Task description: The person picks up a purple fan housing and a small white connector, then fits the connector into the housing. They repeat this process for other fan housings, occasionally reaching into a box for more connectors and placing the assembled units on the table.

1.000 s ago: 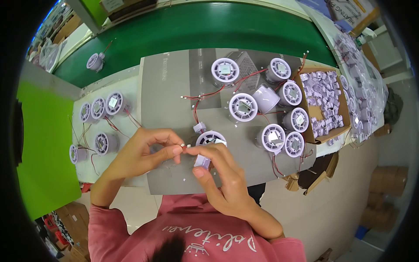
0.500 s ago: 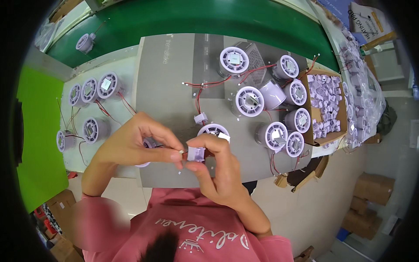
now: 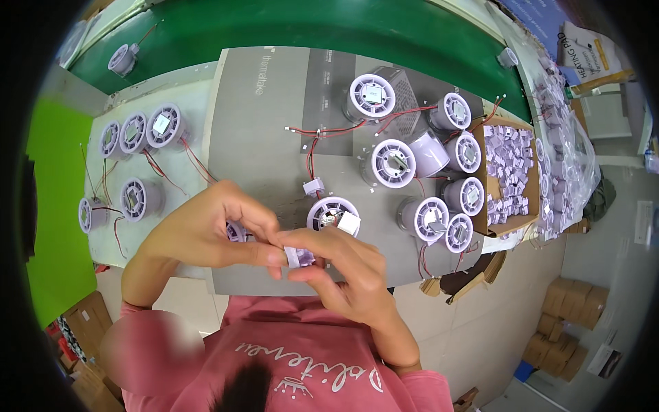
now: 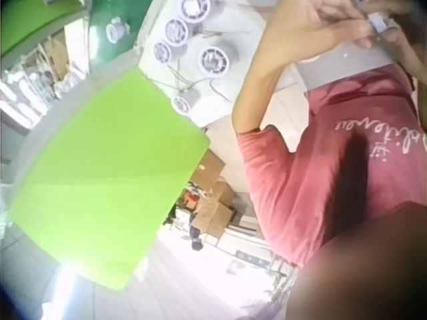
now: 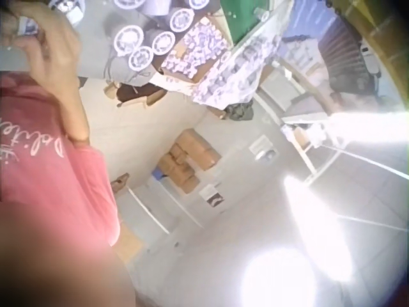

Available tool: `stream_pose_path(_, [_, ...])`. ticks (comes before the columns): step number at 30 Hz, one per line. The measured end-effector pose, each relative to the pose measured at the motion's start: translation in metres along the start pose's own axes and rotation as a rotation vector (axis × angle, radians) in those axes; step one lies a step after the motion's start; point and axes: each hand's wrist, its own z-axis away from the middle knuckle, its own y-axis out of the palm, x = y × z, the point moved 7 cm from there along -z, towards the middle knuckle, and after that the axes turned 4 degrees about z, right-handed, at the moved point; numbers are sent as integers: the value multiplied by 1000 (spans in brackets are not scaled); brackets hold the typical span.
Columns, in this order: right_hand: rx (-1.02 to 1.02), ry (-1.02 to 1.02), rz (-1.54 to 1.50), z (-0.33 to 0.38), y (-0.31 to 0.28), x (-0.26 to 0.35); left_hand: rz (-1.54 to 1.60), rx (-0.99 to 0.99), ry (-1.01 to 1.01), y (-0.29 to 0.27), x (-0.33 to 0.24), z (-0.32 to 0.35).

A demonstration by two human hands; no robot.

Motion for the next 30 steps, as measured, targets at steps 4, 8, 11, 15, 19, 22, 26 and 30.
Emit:
stream_pose_path(4, [-13,15,22,6,1,-2,-25,14,-66,2,3,0])
stream_pose_path(8, [52,-14,188,6,-1,6,-13,-15,-70,1,5,2])
stream_pose_path(11, [13,18,216,9,-1,14,7,-25,-45,3,4,3])
stream_pose_path(15, [5,71,393,16,8,14,-556,-63,27,-1,-13,12])
stream_pose_path(19, [117,187,504,32,18,13,-1117,-14,85,-3,-13,42])
stream_pose_path(22, [136,144,578,34,26,11,-1157,-45,-16,4,-7,43])
stream_pose_path(26, [180,150,682,36,38,1,-1110,14,41,5,4,42])
stream_pose_path(30, [189,58,736,33,49,3,-1077,76,100,9,6,43])
